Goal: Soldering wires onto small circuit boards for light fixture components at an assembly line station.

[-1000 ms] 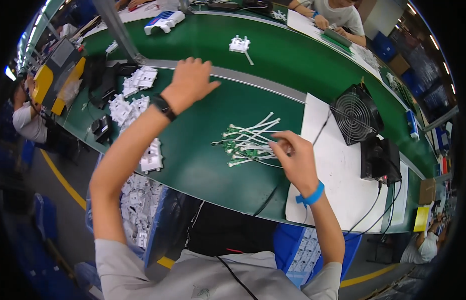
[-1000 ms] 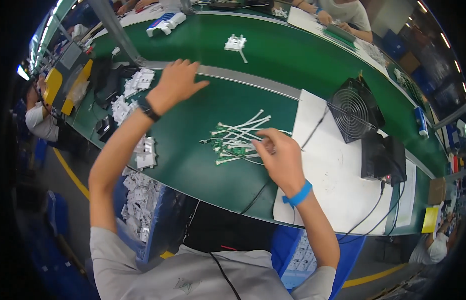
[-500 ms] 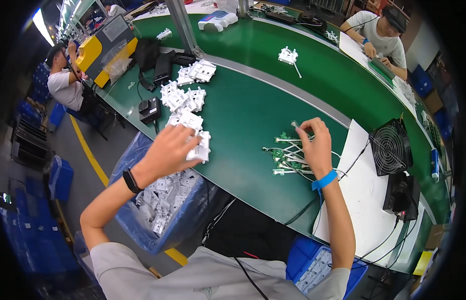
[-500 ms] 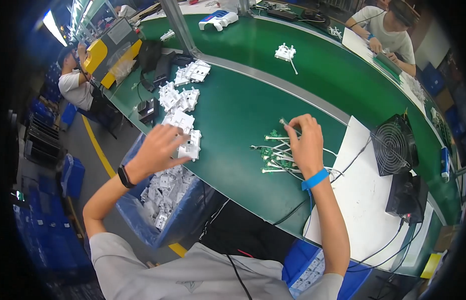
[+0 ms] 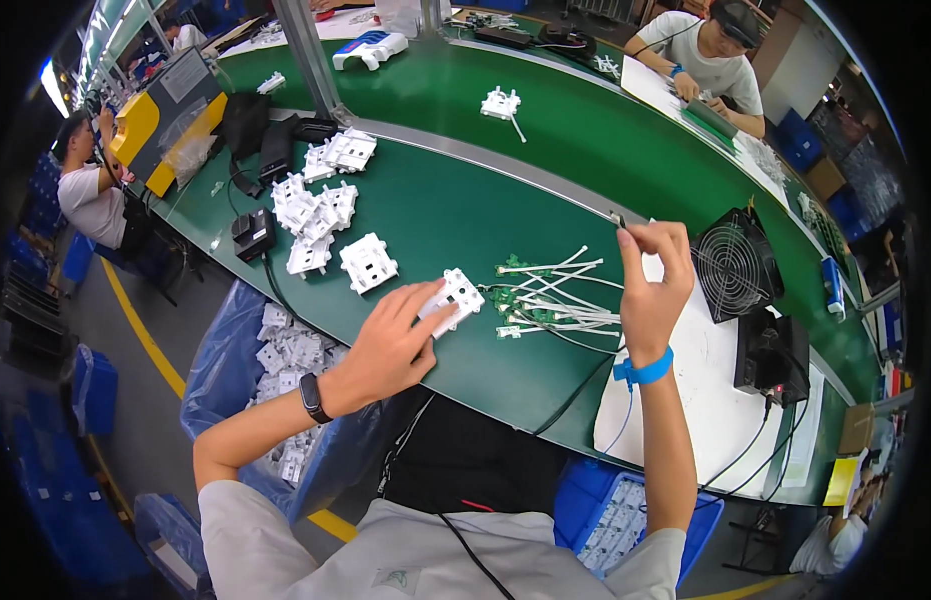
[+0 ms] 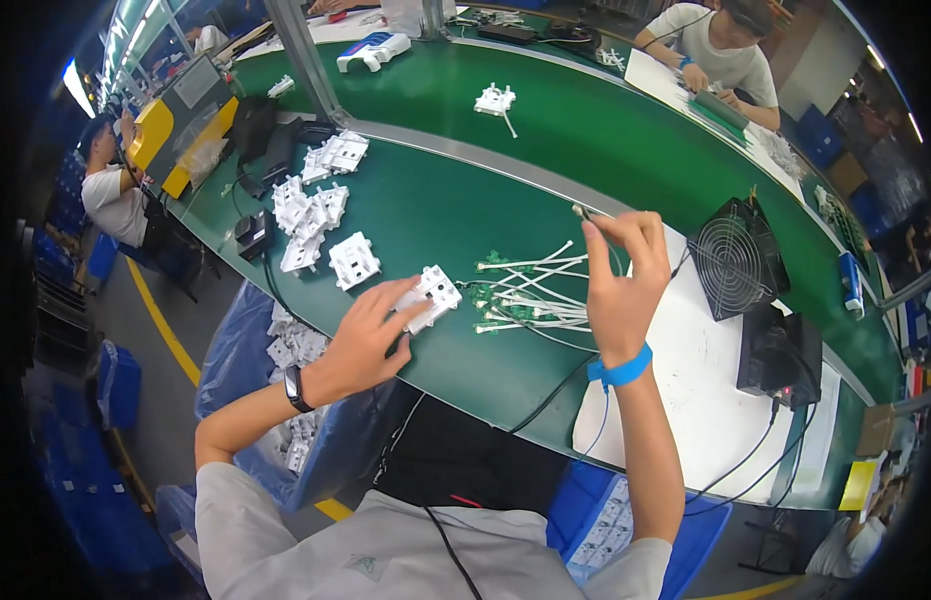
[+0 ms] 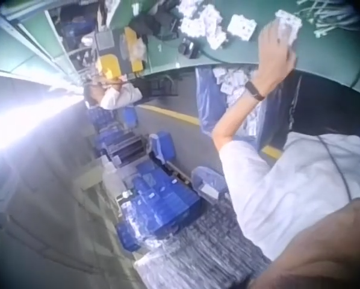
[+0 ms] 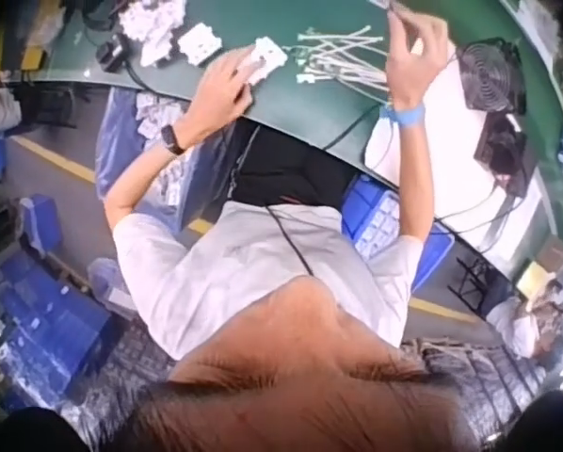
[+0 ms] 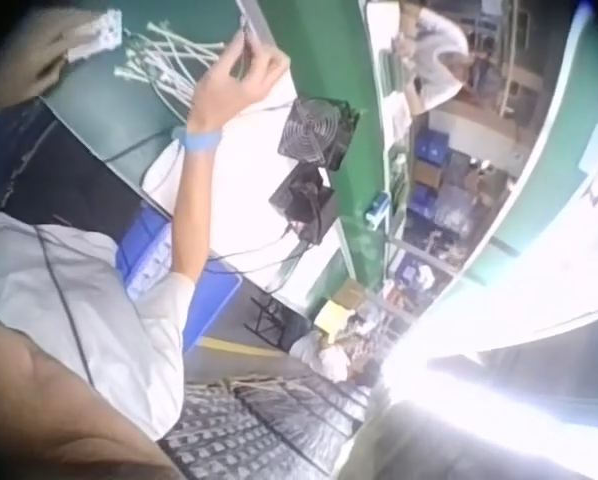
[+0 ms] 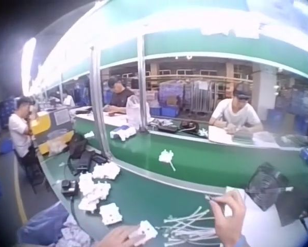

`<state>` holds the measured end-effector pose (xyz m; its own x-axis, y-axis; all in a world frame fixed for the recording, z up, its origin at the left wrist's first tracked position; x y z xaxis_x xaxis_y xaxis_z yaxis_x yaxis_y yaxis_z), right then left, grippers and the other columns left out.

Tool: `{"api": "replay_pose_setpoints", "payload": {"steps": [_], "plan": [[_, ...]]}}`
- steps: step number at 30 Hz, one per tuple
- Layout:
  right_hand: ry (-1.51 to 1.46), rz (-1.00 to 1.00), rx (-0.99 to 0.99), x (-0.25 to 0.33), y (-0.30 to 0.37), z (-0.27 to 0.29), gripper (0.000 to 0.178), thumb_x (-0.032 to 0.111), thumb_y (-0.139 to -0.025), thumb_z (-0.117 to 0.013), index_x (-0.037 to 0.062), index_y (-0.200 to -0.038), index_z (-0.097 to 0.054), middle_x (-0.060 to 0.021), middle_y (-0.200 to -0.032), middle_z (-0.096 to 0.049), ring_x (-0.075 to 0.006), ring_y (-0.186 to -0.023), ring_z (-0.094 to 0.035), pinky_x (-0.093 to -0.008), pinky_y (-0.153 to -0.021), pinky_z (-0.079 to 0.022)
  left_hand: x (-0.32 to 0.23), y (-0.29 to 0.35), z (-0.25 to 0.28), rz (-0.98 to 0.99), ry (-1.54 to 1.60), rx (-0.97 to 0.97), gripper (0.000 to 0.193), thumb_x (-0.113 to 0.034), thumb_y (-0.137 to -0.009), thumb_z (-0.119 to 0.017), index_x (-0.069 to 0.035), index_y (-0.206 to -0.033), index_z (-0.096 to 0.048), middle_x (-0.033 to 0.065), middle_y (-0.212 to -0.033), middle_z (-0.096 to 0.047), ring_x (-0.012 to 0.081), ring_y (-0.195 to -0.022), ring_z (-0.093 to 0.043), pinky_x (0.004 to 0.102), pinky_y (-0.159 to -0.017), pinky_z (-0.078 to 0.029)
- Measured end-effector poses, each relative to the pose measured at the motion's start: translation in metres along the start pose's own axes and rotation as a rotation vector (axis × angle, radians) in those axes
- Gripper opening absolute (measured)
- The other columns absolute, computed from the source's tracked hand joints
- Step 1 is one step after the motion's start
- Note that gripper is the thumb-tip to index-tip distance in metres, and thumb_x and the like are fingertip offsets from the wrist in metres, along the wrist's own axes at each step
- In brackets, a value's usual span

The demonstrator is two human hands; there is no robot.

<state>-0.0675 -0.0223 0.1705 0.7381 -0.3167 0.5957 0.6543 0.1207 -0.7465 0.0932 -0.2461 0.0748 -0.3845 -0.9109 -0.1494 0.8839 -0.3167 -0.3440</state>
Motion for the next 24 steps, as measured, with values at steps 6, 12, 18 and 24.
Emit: {"api": "replay_pose_setpoints", "payload": {"steps": [6,12,18,24], "plan": [[-0.130,-0.233,0.230,-0.007,0.026,-0.012,0.006,0.002,-0.088,-0.074,-0.0038,-0.091,-0.073,-0.0087,-0.081,-0.066,-0.0163,-0.073,-0.060,-0.0294,-0.068,-0.047,0.031,-0.011,-0.009,0.393,0.154,-0.124,0.073,-0.025,-0.080,-0.081,0.002,-0.142,-0.051,0.0211,-0.137,-0.057,0.0391,-0.124,-0.053,0.0477,-0.106,-0.044],[-0.284,-0.355,0.455,0.003,0.055,-0.048,0.011,0.004,-0.087,-0.076,-0.0051,-0.091,-0.073,-0.0064,-0.075,-0.058,-0.0145,-0.067,-0.052,-0.0292,-0.064,-0.043,0.010,-0.034,0.019,0.186,0.076,-0.311,0.067,-0.013,-0.072,-0.085,-0.001,-0.133,-0.062,0.0131,-0.129,-0.064,0.0345,-0.116,-0.059,0.0445,-0.098,-0.051],[-0.361,-0.508,0.518,0.001,0.060,-0.058,0.011,0.006,-0.088,-0.075,-0.0049,-0.090,-0.073,-0.0018,-0.074,-0.055,-0.0087,-0.067,-0.045,-0.0275,-0.061,-0.037,-0.025,-0.057,0.048,0.036,-0.006,-0.372,0.070,-0.010,-0.068,-0.086,-0.003,-0.134,-0.063,0.0124,-0.130,-0.064,0.0333,-0.115,-0.061,0.0428,-0.096,-0.053],[-0.411,-0.586,0.552,-0.010,0.066,-0.058,0.012,0.007,-0.089,-0.075,-0.0047,-0.088,-0.073,0.0009,-0.071,-0.056,-0.0063,-0.066,-0.045,-0.0261,-0.061,-0.038,-0.029,-0.062,0.040,0.026,0.023,-0.363,0.069,-0.012,-0.069,-0.086,-0.002,-0.133,-0.063,0.0124,-0.130,-0.064,0.0327,-0.115,-0.062,0.0421,-0.091,-0.056]]}}
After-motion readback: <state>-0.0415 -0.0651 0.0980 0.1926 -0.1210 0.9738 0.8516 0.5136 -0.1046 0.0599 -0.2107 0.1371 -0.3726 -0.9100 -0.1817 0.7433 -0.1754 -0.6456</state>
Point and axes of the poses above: each hand's wrist, its own y-axis away from the middle knuckle, its own z-axis out of the back of the hand, x = y × z, the point moved 9 cm from there along -y, towards the middle knuckle
